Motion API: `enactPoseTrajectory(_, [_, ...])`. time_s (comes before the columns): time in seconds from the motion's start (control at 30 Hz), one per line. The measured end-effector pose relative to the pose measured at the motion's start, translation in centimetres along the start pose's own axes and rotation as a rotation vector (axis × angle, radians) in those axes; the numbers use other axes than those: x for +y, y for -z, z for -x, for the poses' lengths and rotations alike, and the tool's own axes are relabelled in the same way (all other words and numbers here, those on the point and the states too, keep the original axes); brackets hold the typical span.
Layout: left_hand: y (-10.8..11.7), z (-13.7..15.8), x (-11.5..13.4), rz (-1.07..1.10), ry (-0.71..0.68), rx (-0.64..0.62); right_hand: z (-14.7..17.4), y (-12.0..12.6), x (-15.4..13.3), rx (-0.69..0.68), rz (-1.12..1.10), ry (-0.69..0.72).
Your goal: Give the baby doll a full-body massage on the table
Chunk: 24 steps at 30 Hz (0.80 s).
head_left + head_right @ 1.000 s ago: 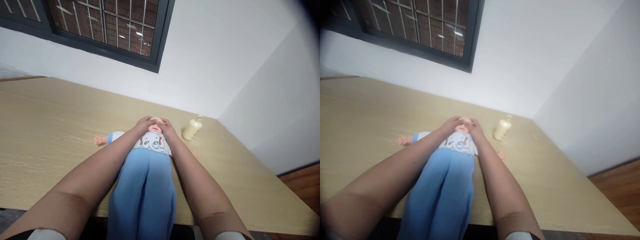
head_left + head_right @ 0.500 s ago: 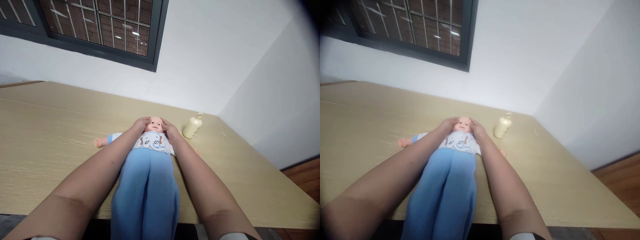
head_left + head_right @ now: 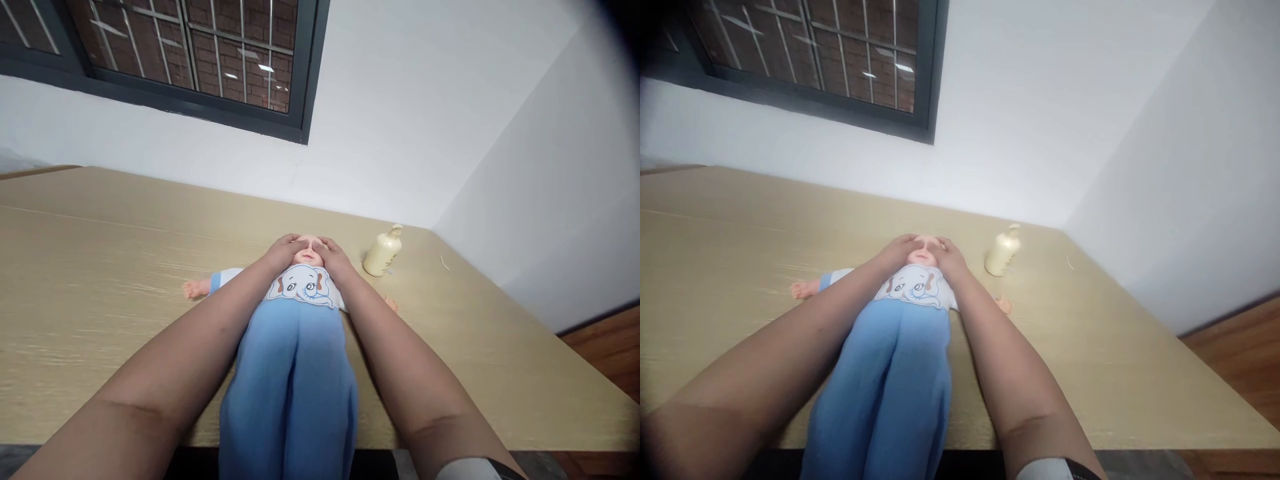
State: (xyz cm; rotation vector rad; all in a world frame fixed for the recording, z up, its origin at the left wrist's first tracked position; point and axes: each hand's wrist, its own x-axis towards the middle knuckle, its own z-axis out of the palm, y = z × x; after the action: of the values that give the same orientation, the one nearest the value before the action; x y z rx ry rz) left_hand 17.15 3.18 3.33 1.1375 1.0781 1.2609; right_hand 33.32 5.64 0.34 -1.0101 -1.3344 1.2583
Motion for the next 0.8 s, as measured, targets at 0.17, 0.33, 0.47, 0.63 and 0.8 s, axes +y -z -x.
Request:
enactPoseTrajectory(0.17, [0.0,0.0,0.1,0.077,-0.006,-0.052,0.5,-0.4,-0.7,-0.042,-0.186,-0.064])
enactPoseTrajectory(0.33, [0.1,0.1,0.1,0.178,0.011,-0.109,0.8,-0.2,-1.3,-0.037,-0.247,-0.125])
enactPoseTrajectory(0.47, [0.1,0.3,0.2,0.240,0.059,-0.121,1.0,-0.2,-1.4,-0.050,-0.286,-0.160])
enactPoseTrajectory(0.63, [0.0,0.3,0.3,0.056,-0.002,-0.022,1.1,-0.3,-1.2,-0.034,-0.157,-0.072])
enactPoseTrajectory(0.8, [0.2,-0.1,-0.1,-0.150,-0.037,0.037,0.8,-0.4,-1.0,-0.025,-0.087,-0.067])
